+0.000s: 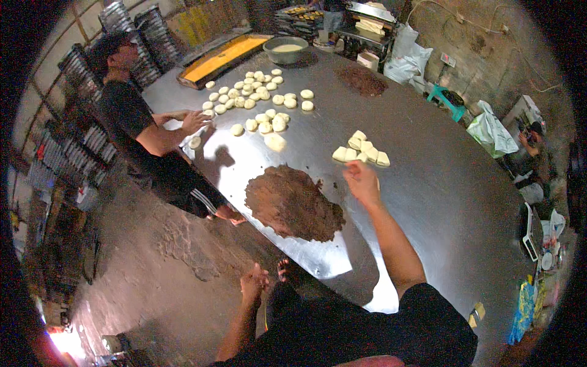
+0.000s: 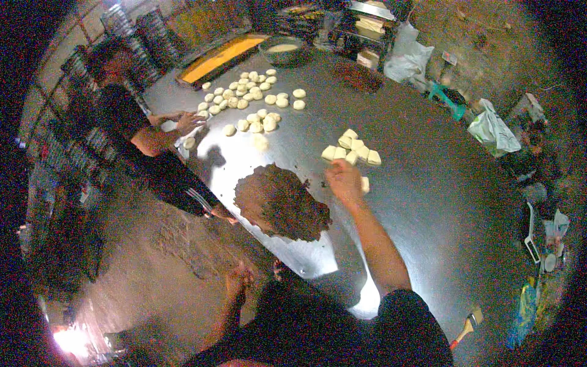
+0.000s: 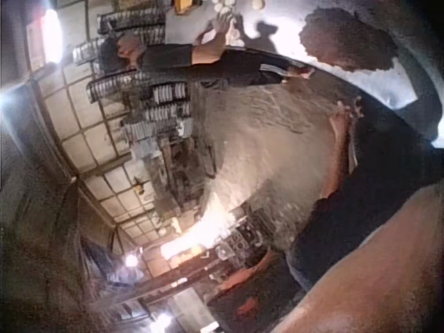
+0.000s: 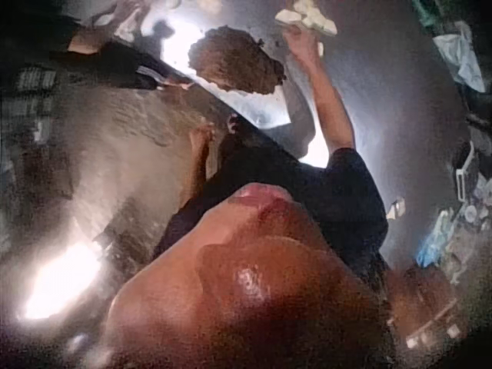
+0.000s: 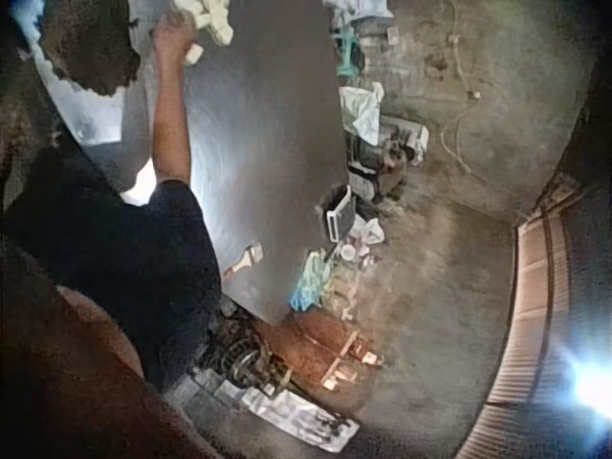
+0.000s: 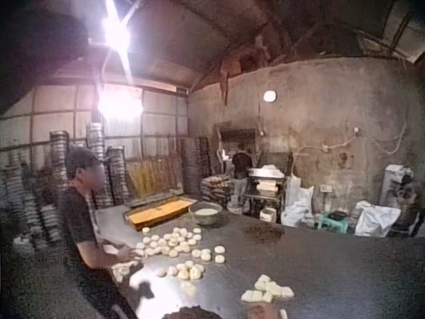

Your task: The person repeatedly takes small pieces of dough, flattens them, scoops a dark filling onto the center, and folds the dough to enclose it. The finished pastries are placed on the metal table. Another person works nearby at the same table.

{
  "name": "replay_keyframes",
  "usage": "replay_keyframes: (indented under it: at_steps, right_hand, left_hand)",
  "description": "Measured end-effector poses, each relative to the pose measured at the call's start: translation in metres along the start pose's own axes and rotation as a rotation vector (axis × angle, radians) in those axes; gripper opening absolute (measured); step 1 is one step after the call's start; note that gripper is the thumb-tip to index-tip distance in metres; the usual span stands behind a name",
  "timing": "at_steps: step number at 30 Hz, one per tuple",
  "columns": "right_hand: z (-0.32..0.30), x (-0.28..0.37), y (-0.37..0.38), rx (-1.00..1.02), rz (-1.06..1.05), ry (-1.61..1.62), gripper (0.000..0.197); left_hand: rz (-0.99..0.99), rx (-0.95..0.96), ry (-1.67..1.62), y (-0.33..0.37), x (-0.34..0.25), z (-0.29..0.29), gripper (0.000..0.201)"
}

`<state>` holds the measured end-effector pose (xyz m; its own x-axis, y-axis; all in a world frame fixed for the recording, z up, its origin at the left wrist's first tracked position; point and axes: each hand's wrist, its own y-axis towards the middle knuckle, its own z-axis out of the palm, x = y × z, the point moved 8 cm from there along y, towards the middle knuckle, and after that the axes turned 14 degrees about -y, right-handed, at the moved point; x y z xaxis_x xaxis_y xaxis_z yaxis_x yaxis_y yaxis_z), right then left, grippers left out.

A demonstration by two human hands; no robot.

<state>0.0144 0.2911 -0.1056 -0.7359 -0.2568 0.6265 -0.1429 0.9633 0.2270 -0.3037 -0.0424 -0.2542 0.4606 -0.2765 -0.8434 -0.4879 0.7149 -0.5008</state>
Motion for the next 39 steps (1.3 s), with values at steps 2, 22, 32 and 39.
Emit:
replay_keyframes:
  at_steps: [2, 22, 32, 39]
  right_hand:
    - [-0.023, -0.030, 0.004, -0.349, 0.010, -0.560, 0.042]
    - [-0.147, 0.045, -0.180, -0.627, 0.022, 0.396, 0.026]
    - [-0.217, 0.056, -0.220, -0.898, 0.017, -0.137, 0.036]
    - [-0.013, 0.008, -0.256, 0.231, 0.740, 1.262, 0.027]
  left_hand:
    - [0.016, -0.067, -0.030, -0.005, -0.014, -0.005, 0.042]
    - [0.536, 0.676, 0.200, -0.158, -0.095, 0.321, 0.021]
    - [0.565, 0.463, 0.040, -0.212, -0.120, 0.366, 0.054]
    - [-0.169, 0.246, 0.012, -0.110, -0.026, 0.252, 0.066]
